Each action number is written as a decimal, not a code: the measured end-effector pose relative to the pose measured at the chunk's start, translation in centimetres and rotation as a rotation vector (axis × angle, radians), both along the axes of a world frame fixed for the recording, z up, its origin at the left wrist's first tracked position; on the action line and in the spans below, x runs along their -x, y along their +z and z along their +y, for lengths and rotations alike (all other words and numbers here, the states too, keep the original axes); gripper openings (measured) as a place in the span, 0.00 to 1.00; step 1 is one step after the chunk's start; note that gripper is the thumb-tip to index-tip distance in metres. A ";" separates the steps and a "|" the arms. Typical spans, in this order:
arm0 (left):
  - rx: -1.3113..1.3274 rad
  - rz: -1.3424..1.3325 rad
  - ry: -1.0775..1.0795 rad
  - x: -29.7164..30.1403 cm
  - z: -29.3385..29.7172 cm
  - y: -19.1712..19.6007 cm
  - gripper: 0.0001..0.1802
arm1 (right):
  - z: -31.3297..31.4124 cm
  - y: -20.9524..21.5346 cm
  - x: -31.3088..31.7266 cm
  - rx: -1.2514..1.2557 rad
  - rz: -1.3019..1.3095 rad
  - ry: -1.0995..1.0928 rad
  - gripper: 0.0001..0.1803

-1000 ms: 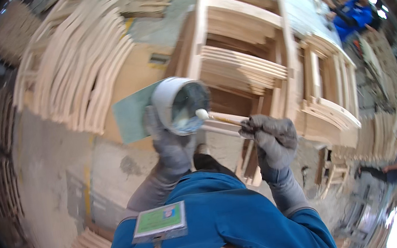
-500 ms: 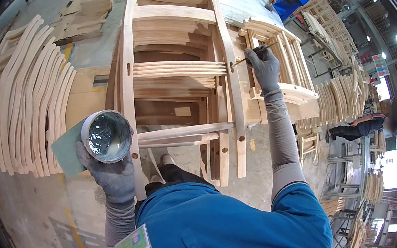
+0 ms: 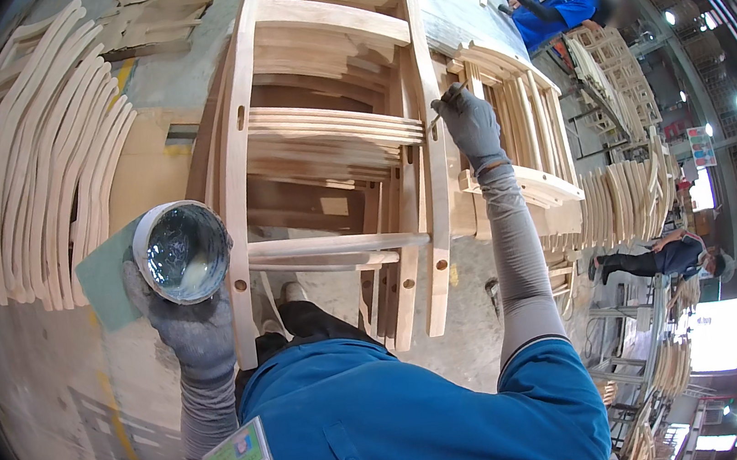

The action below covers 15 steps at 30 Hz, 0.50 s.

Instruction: The person applies a white liquid adhesive to the joints of wooden chair frames using a brush and a small container. The person repeatedly dips the brush into the container and coats the joints on multiple frames placed on a workbench.

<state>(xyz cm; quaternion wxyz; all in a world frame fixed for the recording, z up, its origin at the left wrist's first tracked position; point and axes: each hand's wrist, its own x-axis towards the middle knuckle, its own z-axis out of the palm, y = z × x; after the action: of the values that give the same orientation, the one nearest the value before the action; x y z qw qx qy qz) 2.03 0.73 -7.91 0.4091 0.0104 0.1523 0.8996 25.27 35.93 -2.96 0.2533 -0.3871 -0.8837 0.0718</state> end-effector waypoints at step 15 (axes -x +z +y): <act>0.240 0.254 0.242 -1.0 -0.8 0.6 0.24 | -0.3 -0.4 -1.3 0.048 -0.029 -0.011 0.10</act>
<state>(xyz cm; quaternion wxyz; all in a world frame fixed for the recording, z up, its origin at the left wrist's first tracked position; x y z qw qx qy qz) 3.04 -0.12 -7.33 0.2739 0.0567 0.3089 0.9090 26.55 35.58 -3.40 0.2316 -0.3988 -0.8831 0.0860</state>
